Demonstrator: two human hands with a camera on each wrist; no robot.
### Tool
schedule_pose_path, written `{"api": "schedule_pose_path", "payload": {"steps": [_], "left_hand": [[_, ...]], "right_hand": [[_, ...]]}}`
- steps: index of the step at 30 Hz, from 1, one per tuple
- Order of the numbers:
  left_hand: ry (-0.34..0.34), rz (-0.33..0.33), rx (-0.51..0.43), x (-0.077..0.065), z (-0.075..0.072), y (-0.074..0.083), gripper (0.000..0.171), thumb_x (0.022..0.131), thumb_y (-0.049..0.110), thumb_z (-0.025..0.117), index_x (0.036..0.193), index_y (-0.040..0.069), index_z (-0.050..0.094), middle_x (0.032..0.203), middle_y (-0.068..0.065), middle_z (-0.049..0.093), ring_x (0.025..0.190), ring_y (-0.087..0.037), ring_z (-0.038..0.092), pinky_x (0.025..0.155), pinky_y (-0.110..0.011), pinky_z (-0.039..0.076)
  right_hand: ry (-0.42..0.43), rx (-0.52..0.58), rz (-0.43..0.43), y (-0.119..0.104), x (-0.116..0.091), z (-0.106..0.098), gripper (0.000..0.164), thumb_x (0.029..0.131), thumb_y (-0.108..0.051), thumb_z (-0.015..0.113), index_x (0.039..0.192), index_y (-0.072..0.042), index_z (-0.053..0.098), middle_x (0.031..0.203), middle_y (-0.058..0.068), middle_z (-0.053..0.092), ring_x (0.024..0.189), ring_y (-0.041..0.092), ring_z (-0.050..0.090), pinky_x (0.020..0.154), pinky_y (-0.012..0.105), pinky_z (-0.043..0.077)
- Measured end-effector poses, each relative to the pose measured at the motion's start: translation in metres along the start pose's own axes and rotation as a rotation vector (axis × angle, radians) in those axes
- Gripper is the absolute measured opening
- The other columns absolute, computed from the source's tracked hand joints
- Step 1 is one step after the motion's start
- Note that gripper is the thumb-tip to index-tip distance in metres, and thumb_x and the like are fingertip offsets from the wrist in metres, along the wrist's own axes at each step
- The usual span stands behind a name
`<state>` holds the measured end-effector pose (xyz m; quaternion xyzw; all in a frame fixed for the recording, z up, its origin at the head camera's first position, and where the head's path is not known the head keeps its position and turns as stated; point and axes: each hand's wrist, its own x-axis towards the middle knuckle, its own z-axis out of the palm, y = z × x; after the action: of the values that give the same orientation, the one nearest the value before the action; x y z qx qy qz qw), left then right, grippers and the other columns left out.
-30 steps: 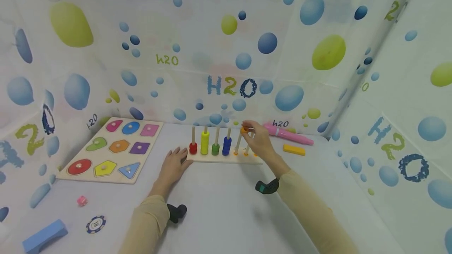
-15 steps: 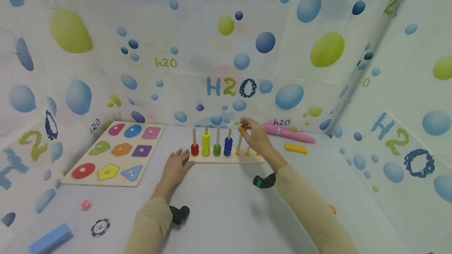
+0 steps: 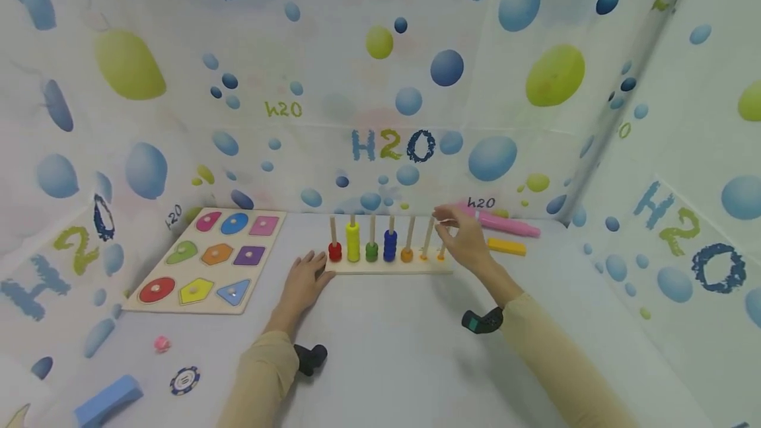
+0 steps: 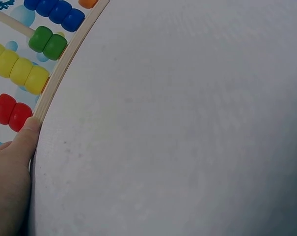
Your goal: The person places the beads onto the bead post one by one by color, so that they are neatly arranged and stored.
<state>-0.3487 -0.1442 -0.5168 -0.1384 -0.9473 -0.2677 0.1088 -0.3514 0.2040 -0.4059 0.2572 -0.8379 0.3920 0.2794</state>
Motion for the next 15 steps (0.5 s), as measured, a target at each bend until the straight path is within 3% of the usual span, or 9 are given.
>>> {"api": "schedule_pose_path", "payload": {"steps": [4, 7, 15], "left_hand": [[-0.001, -0.022, 0.002, -0.003, 0.003, -0.001, 0.055, 0.090, 0.032, 0.064, 0.131, -0.003, 0.052, 0.135, -0.017, 0.051, 0.133, -0.039, 0.034, 0.112, -0.053, 0.016], [-0.007, -0.035, 0.004, -0.004, 0.005, 0.000, 0.055, 0.090, 0.032, 0.064, 0.131, -0.003, 0.052, 0.136, -0.016, 0.051, 0.133, -0.038, 0.034, 0.113, -0.052, 0.016], [0.029, -0.014, 0.012, -0.001, 0.000, 0.002, 0.055, 0.089, 0.031, 0.065, 0.130, -0.004, 0.054, 0.134, -0.017, 0.052, 0.132, -0.038, 0.036, 0.112, -0.052, 0.018]], "right_hand": [[-0.076, -0.013, 0.031, 0.010, -0.023, -0.021, 0.027, 0.085, 0.004, 0.065, 0.111, 0.002, 0.061, 0.104, 0.010, 0.068, 0.094, 0.023, 0.064, 0.081, 0.034, 0.055], [-0.184, -0.007, 0.112, 0.017, -0.042, -0.039, 0.028, 0.086, 0.001, 0.065, 0.114, 0.001, 0.060, 0.105, 0.010, 0.067, 0.095, 0.023, 0.064, 0.081, 0.034, 0.055], [-0.404, -0.016, 0.217, 0.036, -0.082, -0.075, 0.024, 0.089, -0.003, 0.064, 0.112, -0.004, 0.062, 0.104, 0.013, 0.067, 0.092, 0.022, 0.064, 0.079, 0.032, 0.056]]}}
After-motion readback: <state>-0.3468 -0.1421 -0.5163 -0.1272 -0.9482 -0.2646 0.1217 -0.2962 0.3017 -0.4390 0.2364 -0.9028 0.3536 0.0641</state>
